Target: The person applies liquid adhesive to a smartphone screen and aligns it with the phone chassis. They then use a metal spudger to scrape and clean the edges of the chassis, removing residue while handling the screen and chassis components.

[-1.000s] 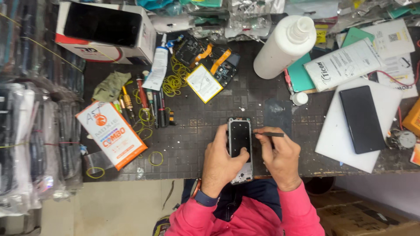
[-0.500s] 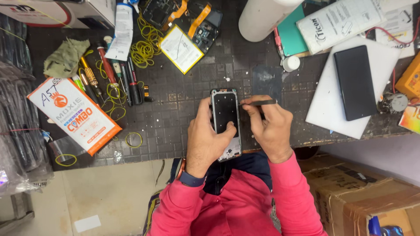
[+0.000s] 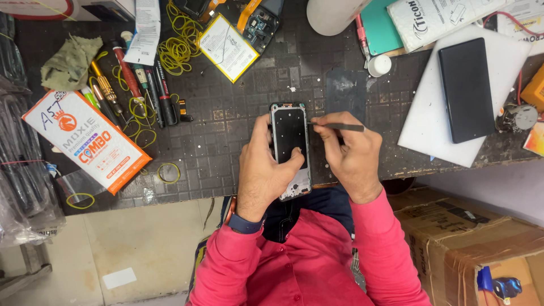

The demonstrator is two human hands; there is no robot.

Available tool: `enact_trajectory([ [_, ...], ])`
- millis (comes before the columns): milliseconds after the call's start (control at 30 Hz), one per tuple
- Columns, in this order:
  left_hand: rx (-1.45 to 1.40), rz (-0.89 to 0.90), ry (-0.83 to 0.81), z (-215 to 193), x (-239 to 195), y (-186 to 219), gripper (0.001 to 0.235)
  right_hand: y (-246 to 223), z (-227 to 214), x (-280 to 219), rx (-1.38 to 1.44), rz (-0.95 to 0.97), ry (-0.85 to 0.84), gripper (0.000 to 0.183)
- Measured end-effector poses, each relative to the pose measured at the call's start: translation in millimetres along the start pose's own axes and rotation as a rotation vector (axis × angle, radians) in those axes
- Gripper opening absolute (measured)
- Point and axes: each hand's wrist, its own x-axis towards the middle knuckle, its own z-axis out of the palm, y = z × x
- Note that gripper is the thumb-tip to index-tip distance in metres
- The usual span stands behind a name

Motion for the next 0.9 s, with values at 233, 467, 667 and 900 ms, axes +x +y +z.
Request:
enact_trajectory([
  [233,-0.021,0.053,0.02,-0.3,0.0,1.4,0.056,-0.8,5.1,10.4,-0.062,-0.01,0.003,0.008],
  [467,0.001,0.0,0.01,1.0,0.7,0.2,0.054,1.6,5.6,-1.4,-0.03,0.002,0.032,0.009],
  [667,0.029,-0.015,0.015,0.5,0.8,1.5,0.055,11.0,14.9,-10.5,0.216,0.139,0.123,0.011],
  [900,0.001,0.007,0.006,1.1,0.5,-0.3,0.054,20.4,17.8,-15.8,0.218,0.144,0.139,0.014],
])
